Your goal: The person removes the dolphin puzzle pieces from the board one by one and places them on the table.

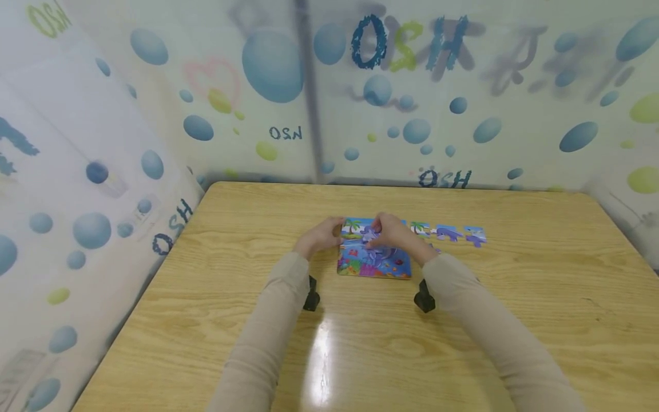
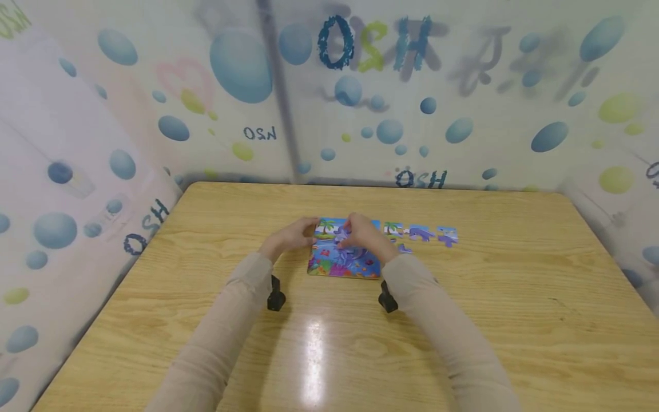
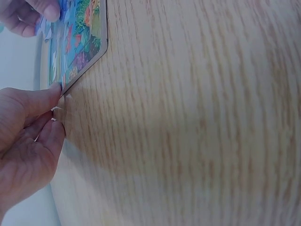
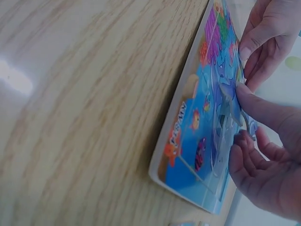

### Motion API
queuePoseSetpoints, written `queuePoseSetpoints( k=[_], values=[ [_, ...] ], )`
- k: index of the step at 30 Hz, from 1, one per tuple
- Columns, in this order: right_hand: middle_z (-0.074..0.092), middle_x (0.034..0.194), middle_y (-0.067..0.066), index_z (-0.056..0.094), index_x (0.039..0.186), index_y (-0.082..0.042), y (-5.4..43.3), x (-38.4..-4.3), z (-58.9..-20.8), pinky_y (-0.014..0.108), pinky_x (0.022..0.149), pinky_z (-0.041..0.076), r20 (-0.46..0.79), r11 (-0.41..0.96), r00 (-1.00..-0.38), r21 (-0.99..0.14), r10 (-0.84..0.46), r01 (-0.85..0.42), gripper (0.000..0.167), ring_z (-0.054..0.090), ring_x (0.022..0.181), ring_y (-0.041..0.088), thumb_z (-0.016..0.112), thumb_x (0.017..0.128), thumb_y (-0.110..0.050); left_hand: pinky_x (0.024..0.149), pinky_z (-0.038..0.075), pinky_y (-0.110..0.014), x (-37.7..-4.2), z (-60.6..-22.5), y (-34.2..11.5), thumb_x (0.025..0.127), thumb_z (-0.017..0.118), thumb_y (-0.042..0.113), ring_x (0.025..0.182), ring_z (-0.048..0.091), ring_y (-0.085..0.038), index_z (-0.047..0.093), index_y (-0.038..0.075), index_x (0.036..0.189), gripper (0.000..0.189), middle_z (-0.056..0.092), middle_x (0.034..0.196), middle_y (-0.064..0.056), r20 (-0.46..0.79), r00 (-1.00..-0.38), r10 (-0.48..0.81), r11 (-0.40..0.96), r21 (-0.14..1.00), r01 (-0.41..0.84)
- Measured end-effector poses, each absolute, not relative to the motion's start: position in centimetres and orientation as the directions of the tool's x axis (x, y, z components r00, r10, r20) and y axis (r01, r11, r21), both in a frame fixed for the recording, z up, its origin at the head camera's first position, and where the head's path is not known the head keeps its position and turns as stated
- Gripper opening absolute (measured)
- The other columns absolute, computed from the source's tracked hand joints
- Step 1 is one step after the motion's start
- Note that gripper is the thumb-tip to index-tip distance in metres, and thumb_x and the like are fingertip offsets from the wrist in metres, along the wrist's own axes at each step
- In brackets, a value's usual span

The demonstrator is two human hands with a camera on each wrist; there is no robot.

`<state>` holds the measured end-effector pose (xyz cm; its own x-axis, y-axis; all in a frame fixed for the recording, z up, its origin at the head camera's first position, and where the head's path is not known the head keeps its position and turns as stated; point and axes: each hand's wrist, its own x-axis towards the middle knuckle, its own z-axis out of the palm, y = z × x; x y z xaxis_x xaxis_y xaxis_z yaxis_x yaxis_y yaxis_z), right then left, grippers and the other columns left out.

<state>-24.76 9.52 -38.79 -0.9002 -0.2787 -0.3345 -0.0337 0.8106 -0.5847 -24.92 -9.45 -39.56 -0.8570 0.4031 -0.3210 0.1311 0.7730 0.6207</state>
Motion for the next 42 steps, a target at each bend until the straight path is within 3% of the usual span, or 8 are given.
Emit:
queuePoseSetpoints(
  k=[9, 15, 19, 32, 42],
  values=[
    [0.054, 0.117, 0.018, 0.048, 0.118, -0.006, 9.8, -24.5, -38.6, 0.036, 0.081, 0.052, -0.310, 0.771, -0.905, -0.636, -0.293, -0.031, 0.048, 0.055, 0.104, 0.030, 0.072, 0.078, -0.017, 0.117, 0.015, -0.039, -25.0, -39.6, -9.3, 0.092, 0.052, 0.010, 0.141, 0.017, -0.026, 0.028, 0.005, 0.143, 0.056, 0.024, 0.151, -0.011, -0.327, -0.857, 0.399, 0.767, 0.631, 0.116],
    [0.054, 0.108, 0.015, 0.049, 0.118, -0.006, 10.4, -24.5, -38.4, 0.027, 0.067, 0.053, -0.317, 0.693, -0.898, -0.721, -0.305, 0.019, 0.041, 0.058, 0.081, 0.020, 0.068, 0.082, -0.011, 0.117, 0.015, -0.039, -25.1, -39.6, -9.2, 0.092, 0.052, 0.009, 0.141, 0.017, -0.026, 0.029, 0.004, 0.142, 0.056, 0.025, 0.150, -0.012, -0.320, -0.858, 0.403, 0.760, 0.639, 0.119],
    [0.054, 0.102, 0.012, 0.049, 0.119, -0.007, 10.9, -24.4, -38.4, 0.026, 0.064, 0.053, -0.322, 0.649, -0.893, -0.759, -0.315, 0.045, 0.039, 0.058, 0.070, 0.015, 0.066, 0.083, -0.010, 0.117, 0.016, -0.039, -25.1, -39.6, -9.2, 0.092, 0.051, 0.009, 0.141, 0.016, -0.027, 0.028, 0.004, 0.143, 0.056, 0.024, 0.151, -0.012, -0.324, -0.852, 0.413, 0.757, 0.642, 0.123],
    [0.049, 0.111, 0.013, 0.046, 0.125, -0.006, 13.4, -24.3, -38.6, 0.031, 0.078, 0.054, -0.348, 0.553, -0.886, -0.822, -0.306, 0.132, 0.042, 0.053, 0.094, 0.022, 0.062, 0.086, -0.009, 0.117, 0.016, -0.039, -25.0, -39.6, -9.3, 0.093, 0.051, 0.008, 0.141, 0.016, -0.027, 0.027, 0.004, 0.143, 0.056, 0.024, 0.151, -0.012, -0.324, -0.849, 0.418, 0.757, 0.641, 0.128],
    [0.046, 0.097, 0.009, 0.045, 0.123, -0.003, 16.0, -23.8, -38.7, 0.027, 0.068, 0.053, -0.342, 0.545, -0.896, -0.826, -0.284, 0.143, 0.041, 0.053, 0.073, 0.014, 0.062, 0.086, -0.008, 0.117, 0.015, -0.040, -25.2, -39.9, -9.3, 0.093, 0.051, 0.010, 0.141, 0.016, -0.028, 0.027, 0.004, 0.143, 0.056, 0.024, 0.151, -0.012, -0.326, -0.851, 0.413, 0.765, 0.631, 0.130]
  ],
)
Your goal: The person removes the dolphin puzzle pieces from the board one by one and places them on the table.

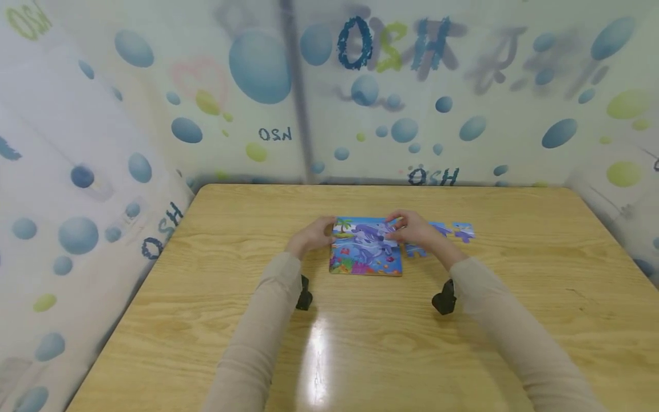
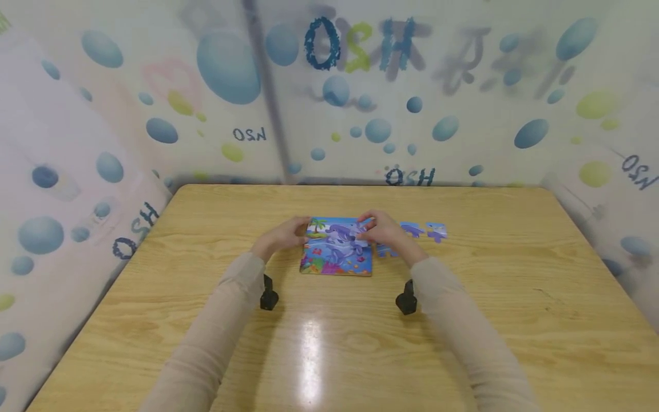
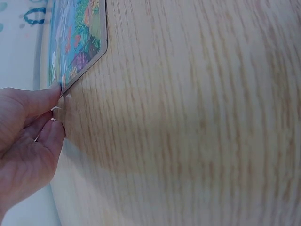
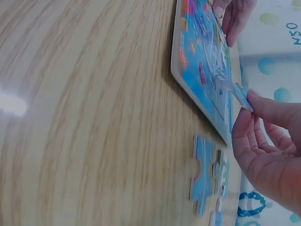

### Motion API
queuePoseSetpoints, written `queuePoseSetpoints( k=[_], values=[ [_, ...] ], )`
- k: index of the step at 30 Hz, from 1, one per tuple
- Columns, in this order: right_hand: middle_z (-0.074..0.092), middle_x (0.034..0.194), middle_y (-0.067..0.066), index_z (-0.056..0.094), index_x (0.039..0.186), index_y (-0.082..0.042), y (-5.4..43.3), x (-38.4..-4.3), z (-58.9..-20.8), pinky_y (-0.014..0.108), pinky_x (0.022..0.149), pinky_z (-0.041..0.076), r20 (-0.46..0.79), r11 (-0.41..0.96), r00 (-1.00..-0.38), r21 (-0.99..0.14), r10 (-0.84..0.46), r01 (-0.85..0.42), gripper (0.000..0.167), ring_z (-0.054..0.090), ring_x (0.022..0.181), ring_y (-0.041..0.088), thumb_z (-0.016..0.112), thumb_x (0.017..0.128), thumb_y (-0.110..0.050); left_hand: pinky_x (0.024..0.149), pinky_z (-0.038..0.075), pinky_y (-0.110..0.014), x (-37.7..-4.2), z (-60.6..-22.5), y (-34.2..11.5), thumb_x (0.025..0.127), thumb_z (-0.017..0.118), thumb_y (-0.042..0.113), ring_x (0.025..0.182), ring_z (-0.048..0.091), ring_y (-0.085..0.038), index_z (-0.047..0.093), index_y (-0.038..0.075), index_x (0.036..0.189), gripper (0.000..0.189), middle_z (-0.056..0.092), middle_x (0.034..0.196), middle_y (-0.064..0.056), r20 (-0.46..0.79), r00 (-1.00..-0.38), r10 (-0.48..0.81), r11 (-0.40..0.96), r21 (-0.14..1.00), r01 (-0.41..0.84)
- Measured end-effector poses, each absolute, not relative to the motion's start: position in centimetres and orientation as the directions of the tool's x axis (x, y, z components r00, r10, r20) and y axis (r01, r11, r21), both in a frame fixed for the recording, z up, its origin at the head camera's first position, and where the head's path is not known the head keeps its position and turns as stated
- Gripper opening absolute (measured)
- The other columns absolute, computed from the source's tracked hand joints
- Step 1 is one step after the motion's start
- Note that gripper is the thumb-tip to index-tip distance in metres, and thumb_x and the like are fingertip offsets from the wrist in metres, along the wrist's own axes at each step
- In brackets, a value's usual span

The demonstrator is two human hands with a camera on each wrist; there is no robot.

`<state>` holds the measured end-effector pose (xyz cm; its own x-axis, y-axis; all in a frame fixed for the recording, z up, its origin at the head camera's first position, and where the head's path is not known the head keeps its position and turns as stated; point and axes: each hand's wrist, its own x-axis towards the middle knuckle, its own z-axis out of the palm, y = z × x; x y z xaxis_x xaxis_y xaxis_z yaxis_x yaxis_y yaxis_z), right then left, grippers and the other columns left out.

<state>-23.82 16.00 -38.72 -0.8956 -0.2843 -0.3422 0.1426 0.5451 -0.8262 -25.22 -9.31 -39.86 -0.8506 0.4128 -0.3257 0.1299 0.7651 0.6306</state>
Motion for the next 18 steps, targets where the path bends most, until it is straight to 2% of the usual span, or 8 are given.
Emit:
queuePoseSetpoints(
  k=[4, 10, 18],
  values=[
    [0.045, 0.094, 0.007, 0.044, 0.124, -0.002, 17.2, -23.6, -38.9, 0.029, 0.072, 0.053, -0.338, 0.527, -0.897, -0.837, -0.285, 0.148, 0.041, 0.051, 0.075, 0.014, 0.061, 0.087, -0.008, 0.117, 0.015, -0.041, -25.2, -39.8, -9.3, 0.093, 0.050, 0.009, 0.141, 0.015, -0.028, 0.026, 0.005, 0.143, 0.056, 0.022, 0.151, -0.012, -0.337, -0.849, 0.406, 0.758, 0.643, 0.108],
    [0.046, 0.104, 0.010, 0.042, 0.127, -0.001, 19.3, -23.3, -39.0, 0.031, 0.081, 0.054, -0.346, 0.535, -0.902, -0.829, -0.259, 0.164, 0.044, 0.054, 0.083, 0.015, 0.059, 0.088, -0.011, 0.117, 0.014, -0.042, -25.0, -39.6, -9.3, 0.093, 0.049, 0.010, 0.142, 0.013, -0.029, 0.026, 0.006, 0.144, 0.056, 0.020, 0.152, -0.012, -0.352, -0.849, 0.394, 0.760, 0.645, 0.085],
    [0.043, 0.106, 0.011, 0.038, 0.130, 0.003, 22.3, -22.5, -38.9, 0.026, 0.081, 0.054, -0.348, 0.538, -0.910, -0.823, -0.223, 0.183, 0.049, 0.052, 0.085, 0.012, 0.059, 0.088, -0.012, 0.117, 0.014, -0.042, -25.2, -39.9, -9.3, 0.093, 0.050, 0.011, 0.142, 0.013, -0.028, 0.025, 0.007, 0.144, 0.056, 0.020, 0.152, -0.012, -0.350, -0.849, 0.395, 0.764, 0.638, 0.092]
  ],
)
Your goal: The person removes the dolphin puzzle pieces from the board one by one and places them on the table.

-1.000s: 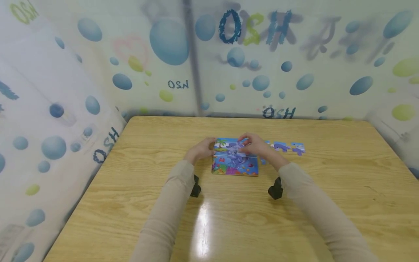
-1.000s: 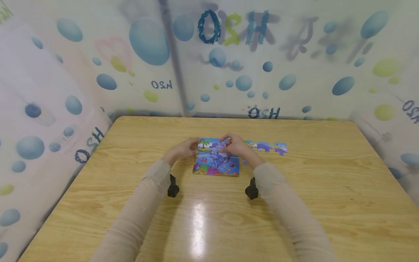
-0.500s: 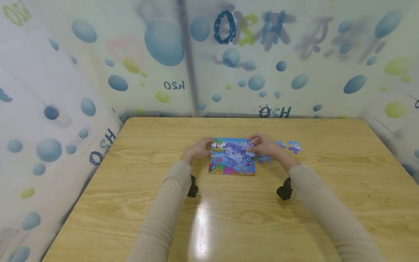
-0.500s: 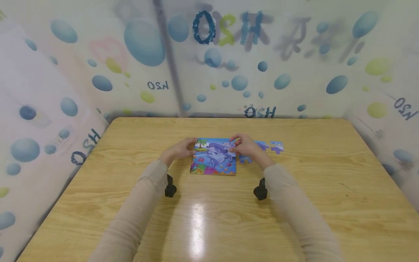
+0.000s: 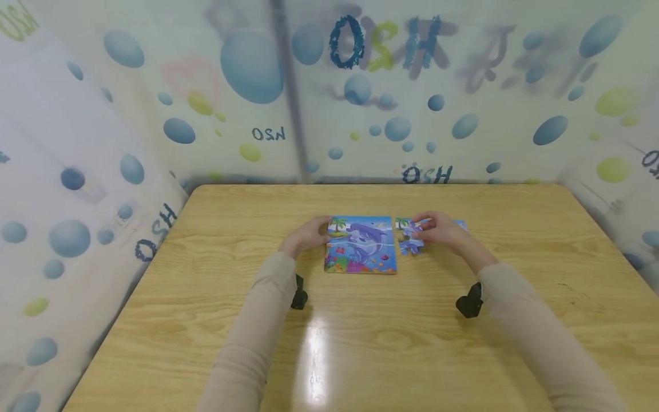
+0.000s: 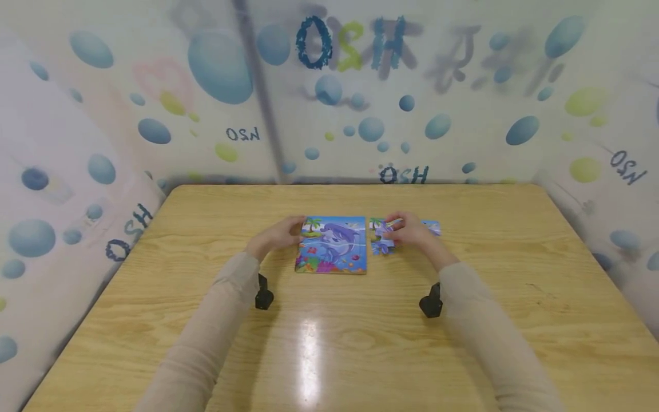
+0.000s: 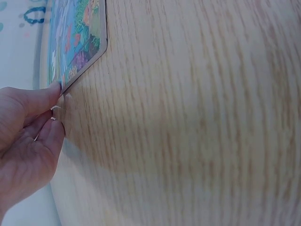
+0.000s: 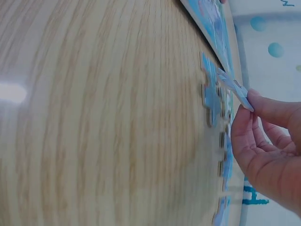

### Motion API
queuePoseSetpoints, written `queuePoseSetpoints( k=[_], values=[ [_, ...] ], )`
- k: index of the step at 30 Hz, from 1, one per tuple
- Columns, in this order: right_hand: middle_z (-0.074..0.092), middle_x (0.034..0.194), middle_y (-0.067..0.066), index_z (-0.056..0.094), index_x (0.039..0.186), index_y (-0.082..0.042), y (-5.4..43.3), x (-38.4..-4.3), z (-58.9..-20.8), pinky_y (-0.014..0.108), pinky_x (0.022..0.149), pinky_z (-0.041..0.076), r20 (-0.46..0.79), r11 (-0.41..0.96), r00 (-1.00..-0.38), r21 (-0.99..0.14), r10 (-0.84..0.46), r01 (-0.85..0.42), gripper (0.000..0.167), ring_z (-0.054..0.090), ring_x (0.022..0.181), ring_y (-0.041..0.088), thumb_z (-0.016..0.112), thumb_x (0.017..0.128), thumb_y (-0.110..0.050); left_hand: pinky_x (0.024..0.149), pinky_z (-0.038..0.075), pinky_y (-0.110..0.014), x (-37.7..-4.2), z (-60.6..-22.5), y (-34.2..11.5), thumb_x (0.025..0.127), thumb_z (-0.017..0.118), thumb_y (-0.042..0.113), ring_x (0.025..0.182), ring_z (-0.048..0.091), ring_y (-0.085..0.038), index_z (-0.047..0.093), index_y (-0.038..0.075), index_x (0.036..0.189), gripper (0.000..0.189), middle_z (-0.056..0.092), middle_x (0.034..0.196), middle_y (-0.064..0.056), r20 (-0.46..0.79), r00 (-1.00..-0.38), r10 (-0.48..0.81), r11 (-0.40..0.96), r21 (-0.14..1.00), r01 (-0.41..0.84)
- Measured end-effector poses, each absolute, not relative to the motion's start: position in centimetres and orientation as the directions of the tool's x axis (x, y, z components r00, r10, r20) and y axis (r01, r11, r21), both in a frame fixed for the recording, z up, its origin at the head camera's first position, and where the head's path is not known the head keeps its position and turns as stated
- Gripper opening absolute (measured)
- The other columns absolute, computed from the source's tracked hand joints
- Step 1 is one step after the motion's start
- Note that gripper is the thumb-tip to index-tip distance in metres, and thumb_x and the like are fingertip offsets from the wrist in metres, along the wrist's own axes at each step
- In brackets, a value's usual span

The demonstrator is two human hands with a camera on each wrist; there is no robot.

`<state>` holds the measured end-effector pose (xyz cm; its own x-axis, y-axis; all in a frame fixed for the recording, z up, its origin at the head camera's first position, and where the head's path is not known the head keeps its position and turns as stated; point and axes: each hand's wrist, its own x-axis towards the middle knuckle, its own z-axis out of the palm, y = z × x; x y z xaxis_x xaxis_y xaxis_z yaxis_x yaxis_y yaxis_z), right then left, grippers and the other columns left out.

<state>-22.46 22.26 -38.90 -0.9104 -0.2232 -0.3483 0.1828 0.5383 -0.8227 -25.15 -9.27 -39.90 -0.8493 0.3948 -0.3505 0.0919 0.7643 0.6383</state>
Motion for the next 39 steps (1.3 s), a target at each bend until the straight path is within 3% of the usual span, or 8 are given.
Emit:
queuePoseSetpoints(
  k=[5, 13, 22, 29, 39],
  values=[
    [0.043, 0.103, 0.011, 0.037, 0.129, 0.005, 23.8, -22.0, -39.1, 0.022, 0.077, 0.054, -0.352, 0.549, -0.913, -0.814, -0.205, 0.191, 0.048, 0.051, 0.081, 0.010, 0.058, 0.089, -0.012, 0.118, 0.013, -0.042, -25.2, -39.9, -9.3, 0.093, 0.050, 0.011, 0.142, 0.012, -0.027, 0.025, 0.008, 0.144, 0.056, 0.021, 0.152, -0.010, -0.356, -0.847, 0.394, 0.756, 0.649, 0.079],
    [0.048, 0.110, 0.017, 0.040, 0.128, 0.008, 25.8, -21.1, -39.1, 0.022, 0.075, 0.055, -0.334, 0.583, -0.927, -0.793, -0.173, 0.176, 0.051, 0.053, 0.079, 0.004, 0.061, 0.087, -0.013, 0.117, 0.014, -0.042, -25.2, -39.8, -9.3, 0.093, 0.049, 0.010, 0.142, 0.012, -0.028, 0.025, 0.006, 0.144, 0.057, 0.020, 0.152, -0.012, -0.352, -0.840, 0.412, 0.756, 0.647, 0.100],
    [0.053, 0.100, 0.010, 0.040, 0.127, 0.011, 26.8, -20.7, -39.5, 0.019, 0.068, 0.055, -0.374, 0.570, -0.911, -0.792, -0.173, 0.217, 0.053, 0.055, 0.071, 0.002, 0.063, 0.086, -0.013, 0.117, 0.014, -0.043, -25.2, -39.7, -9.3, 0.093, 0.049, 0.010, 0.142, 0.013, -0.029, 0.025, 0.006, 0.144, 0.056, 0.021, 0.152, -0.013, -0.345, -0.843, 0.413, 0.755, 0.648, 0.104],
    [0.054, 0.101, 0.016, 0.044, 0.122, 0.011, 26.6, -20.9, -39.4, 0.021, 0.062, 0.056, -0.407, 0.650, -0.905, -0.723, -0.125, 0.236, 0.051, 0.058, 0.062, 0.004, 0.066, 0.083, -0.013, 0.117, 0.014, -0.043, -25.1, -39.7, -9.4, 0.093, 0.049, 0.010, 0.142, 0.013, -0.029, 0.025, 0.006, 0.144, 0.056, 0.020, 0.152, -0.012, -0.351, -0.842, 0.409, 0.762, 0.639, 0.104],
    [0.057, 0.085, 0.011, 0.047, 0.117, 0.012, 26.1, -21.0, -39.2, 0.022, 0.059, 0.053, -0.374, 0.751, -0.924, -0.632, -0.077, 0.193, 0.048, 0.056, 0.061, 0.008, 0.067, 0.081, -0.012, 0.117, 0.015, -0.042, -25.1, -39.6, -9.4, 0.093, 0.050, 0.011, 0.142, 0.014, -0.028, 0.025, 0.005, 0.144, 0.057, 0.022, 0.152, -0.012, -0.345, -0.841, 0.417, 0.753, 0.650, 0.107]
  ],
)
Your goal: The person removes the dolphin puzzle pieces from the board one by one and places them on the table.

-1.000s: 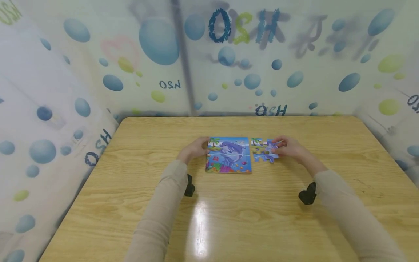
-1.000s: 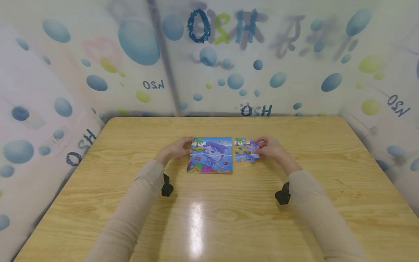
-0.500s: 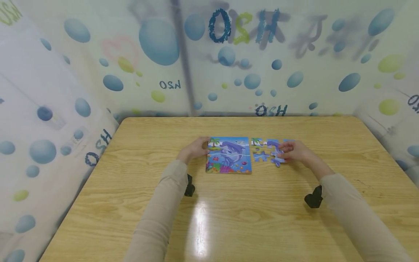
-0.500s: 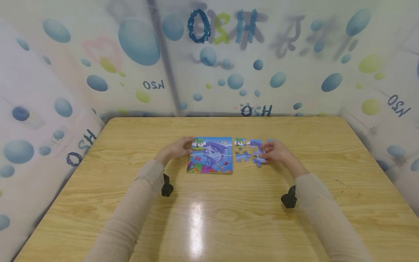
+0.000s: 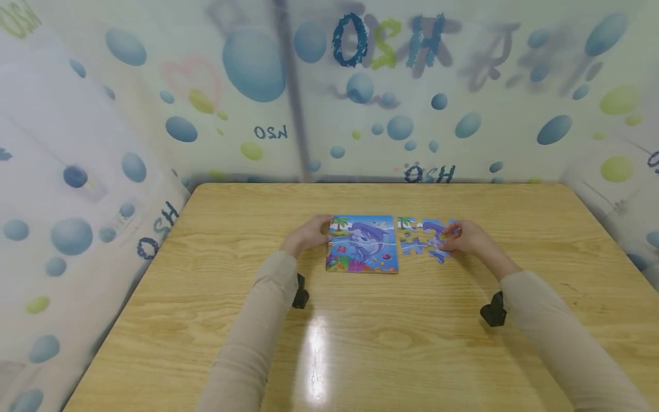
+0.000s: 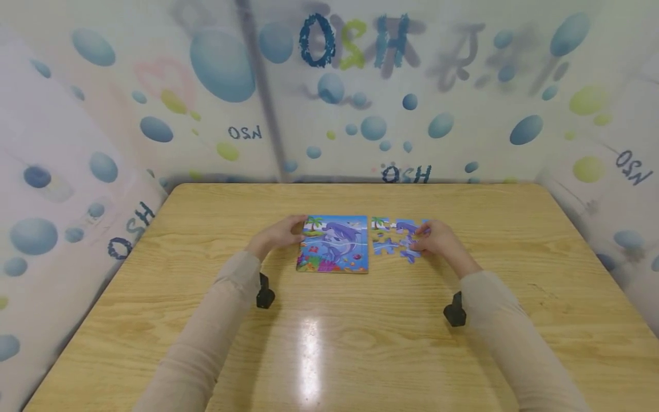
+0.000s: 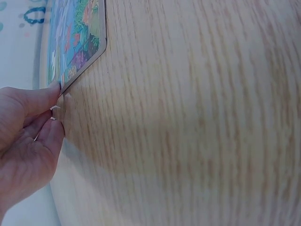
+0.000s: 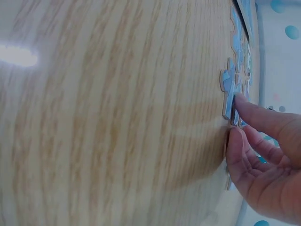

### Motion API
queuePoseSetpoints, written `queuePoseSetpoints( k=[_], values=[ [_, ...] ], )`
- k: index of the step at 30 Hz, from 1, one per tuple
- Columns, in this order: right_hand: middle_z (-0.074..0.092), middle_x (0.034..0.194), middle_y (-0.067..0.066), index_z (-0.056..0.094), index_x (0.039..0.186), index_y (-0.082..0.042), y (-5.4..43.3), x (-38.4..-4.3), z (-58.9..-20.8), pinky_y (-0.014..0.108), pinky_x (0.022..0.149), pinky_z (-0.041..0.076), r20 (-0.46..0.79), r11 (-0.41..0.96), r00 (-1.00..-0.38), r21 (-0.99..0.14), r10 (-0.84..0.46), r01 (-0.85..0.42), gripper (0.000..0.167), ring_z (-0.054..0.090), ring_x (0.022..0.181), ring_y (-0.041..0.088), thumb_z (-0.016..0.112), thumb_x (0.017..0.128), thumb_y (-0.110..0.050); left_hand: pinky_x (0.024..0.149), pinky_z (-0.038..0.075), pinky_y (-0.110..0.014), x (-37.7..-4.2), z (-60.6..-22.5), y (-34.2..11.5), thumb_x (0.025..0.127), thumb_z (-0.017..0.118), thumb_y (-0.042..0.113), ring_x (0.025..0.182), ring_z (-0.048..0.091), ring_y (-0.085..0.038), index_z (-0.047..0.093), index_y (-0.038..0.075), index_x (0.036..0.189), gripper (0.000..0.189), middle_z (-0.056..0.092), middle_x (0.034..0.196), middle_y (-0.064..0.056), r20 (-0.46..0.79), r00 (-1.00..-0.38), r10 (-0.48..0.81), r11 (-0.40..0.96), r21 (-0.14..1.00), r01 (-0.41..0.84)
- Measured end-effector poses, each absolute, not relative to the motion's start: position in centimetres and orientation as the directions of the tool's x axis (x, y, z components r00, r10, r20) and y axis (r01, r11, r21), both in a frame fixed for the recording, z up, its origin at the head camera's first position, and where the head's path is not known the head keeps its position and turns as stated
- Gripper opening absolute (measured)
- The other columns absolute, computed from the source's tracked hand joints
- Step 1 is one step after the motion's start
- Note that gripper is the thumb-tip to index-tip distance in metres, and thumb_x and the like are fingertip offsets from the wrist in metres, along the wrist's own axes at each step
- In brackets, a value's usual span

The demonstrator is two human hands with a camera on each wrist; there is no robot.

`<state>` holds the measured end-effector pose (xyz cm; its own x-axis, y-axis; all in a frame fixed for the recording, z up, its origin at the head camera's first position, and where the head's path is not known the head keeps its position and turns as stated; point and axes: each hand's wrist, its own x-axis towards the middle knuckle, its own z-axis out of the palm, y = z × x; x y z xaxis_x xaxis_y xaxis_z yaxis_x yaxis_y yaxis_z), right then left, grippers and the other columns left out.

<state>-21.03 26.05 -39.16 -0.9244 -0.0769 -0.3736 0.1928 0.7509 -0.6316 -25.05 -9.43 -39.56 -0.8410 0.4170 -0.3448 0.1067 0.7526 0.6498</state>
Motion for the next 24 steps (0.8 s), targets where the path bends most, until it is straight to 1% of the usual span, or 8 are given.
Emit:
queuePoseSetpoints(
  k=[3, 8, 12, 15, 18, 20, 24],
  values=[
    [0.056, 0.087, 0.013, 0.048, 0.116, 0.011, 26.1, -21.0, -39.0, 0.023, 0.059, 0.051, -0.361, 0.769, -0.930, -0.614, -0.072, 0.179, 0.048, 0.056, 0.066, 0.011, 0.068, 0.080, -0.014, 0.117, 0.015, -0.042, -25.1, -39.6, -9.4, 0.093, 0.050, 0.011, 0.142, 0.014, -0.028, 0.025, 0.005, 0.144, 0.057, 0.022, 0.152, -0.012, -0.346, -0.840, 0.419, 0.750, 0.653, 0.105],
    [0.053, 0.099, 0.019, 0.049, 0.116, 0.009, 25.6, -21.2, -38.7, 0.022, 0.062, 0.049, -0.344, 0.788, -0.937, -0.594, -0.067, 0.161, 0.048, 0.053, 0.079, 0.019, 0.067, 0.082, -0.021, 0.117, 0.014, -0.042, -25.1, -39.6, -9.4, 0.093, 0.050, 0.011, 0.142, 0.013, -0.028, 0.025, 0.006, 0.144, 0.057, 0.021, 0.152, -0.012, -0.354, -0.841, 0.410, 0.755, 0.649, 0.095],
    [0.054, 0.103, 0.020, 0.050, 0.116, 0.007, 24.5, -21.5, -38.7, 0.023, 0.065, 0.052, -0.340, 0.772, -0.938, -0.615, -0.075, 0.161, 0.047, 0.056, 0.079, 0.017, 0.066, 0.083, -0.022, 0.118, 0.013, -0.041, -25.1, -39.6, -9.4, 0.093, 0.050, 0.011, 0.142, 0.013, -0.028, 0.025, 0.006, 0.144, 0.057, 0.021, 0.152, -0.011, -0.356, -0.843, 0.404, 0.754, 0.651, 0.087],
    [0.056, 0.105, 0.021, 0.051, 0.115, 0.006, 23.4, -21.8, -38.8, 0.025, 0.067, 0.052, -0.319, 0.779, -0.941, -0.615, -0.109, 0.119, 0.046, 0.057, 0.081, 0.020, 0.066, 0.083, -0.022, 0.118, 0.013, -0.041, -25.1, -39.6, -9.4, 0.093, 0.050, 0.011, 0.142, 0.013, -0.028, 0.025, 0.006, 0.144, 0.057, 0.021, 0.152, -0.011, -0.350, -0.844, 0.407, 0.752, 0.653, 0.091],
    [0.057, 0.110, 0.021, 0.053, 0.117, 0.004, 22.2, -22.2, -38.8, 0.028, 0.072, 0.050, -0.316, 0.797, -0.938, -0.599, -0.146, 0.078, 0.046, 0.057, 0.090, 0.024, 0.065, 0.084, -0.027, 0.117, 0.014, -0.041, -25.1, -39.7, -9.4, 0.093, 0.050, 0.011, 0.142, 0.013, -0.028, 0.025, 0.006, 0.144, 0.057, 0.022, 0.152, -0.011, -0.347, -0.843, 0.411, 0.754, 0.649, 0.100],
    [0.057, 0.112, 0.021, 0.053, 0.118, 0.002, 21.3, -22.5, -38.7, 0.030, 0.074, 0.050, -0.326, 0.792, -0.931, -0.607, -0.165, 0.072, 0.046, 0.057, 0.095, 0.027, 0.064, 0.084, -0.027, 0.117, 0.014, -0.041, -25.2, -39.7, -9.5, 0.093, 0.050, 0.012, 0.142, 0.014, -0.027, 0.025, 0.007, 0.144, 0.057, 0.022, 0.152, -0.011, -0.348, -0.843, 0.410, 0.757, 0.646, 0.101],
    [0.059, 0.112, 0.020, 0.054, 0.117, 0.002, 19.7, -23.0, -38.7, 0.033, 0.077, 0.051, -0.324, 0.785, -0.926, -0.618, -0.193, 0.053, 0.045, 0.057, 0.097, 0.028, 0.065, 0.084, -0.027, 0.117, 0.014, -0.041, -25.2, -39.7, -9.4, 0.094, 0.050, 0.012, 0.142, 0.014, -0.027, 0.025, 0.006, 0.144, 0.057, 0.022, 0.152, -0.011, -0.348, -0.842, 0.412, 0.760, 0.640, 0.108]
  ],
)
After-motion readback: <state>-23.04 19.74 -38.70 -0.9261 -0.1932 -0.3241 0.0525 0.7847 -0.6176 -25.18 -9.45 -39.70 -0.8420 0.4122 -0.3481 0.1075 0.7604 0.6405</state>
